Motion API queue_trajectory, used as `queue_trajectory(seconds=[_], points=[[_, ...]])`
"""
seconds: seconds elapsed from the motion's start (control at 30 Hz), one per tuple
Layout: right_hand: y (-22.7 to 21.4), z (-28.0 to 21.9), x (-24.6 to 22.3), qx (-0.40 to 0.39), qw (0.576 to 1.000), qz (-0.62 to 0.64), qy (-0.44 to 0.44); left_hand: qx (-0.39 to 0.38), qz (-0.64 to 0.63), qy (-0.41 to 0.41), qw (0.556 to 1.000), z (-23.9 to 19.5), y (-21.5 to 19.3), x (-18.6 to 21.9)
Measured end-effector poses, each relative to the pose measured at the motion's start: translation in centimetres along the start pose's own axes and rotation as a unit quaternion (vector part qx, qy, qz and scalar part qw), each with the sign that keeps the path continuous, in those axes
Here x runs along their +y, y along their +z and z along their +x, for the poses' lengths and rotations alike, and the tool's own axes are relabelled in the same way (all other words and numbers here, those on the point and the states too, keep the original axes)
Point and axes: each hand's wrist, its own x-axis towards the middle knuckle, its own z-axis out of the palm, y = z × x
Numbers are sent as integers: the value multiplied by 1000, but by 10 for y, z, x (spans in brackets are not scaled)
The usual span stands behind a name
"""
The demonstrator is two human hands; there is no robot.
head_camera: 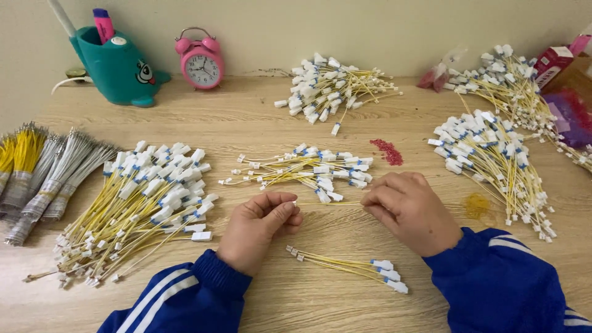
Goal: Assembling small electrical wire components by manually attaching white plastic connectors to the ends of yellow wires.
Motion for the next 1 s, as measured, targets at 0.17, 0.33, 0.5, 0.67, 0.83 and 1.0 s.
queue_trajectory(seconds=[0.17, 0.33, 0.5, 0.67, 0.83, 1.0], points=[[5, 2, 2, 8, 999, 31, -15, 19, 5, -17, 1000, 1, -3, -2], [3, -3, 31, -98, 981, 162, 40, 45, 61, -36, 996, -1, 5, 1], [-5, 4, 59, -71, 935, 99, 333, 73, 36, -48, 996, -2, 8, 1], [18, 31, 84, -54, 947, 12, 315, 69, 51, -43, 995, -1, 6, -1], [43, 54, 98, -77, 943, -60, 318, 64, 47, -45, 996, 2, 5, -3], [42, 65, 93, -113, 916, -64, 378, 48, 45, -61, 996, 5, 3, -4]])
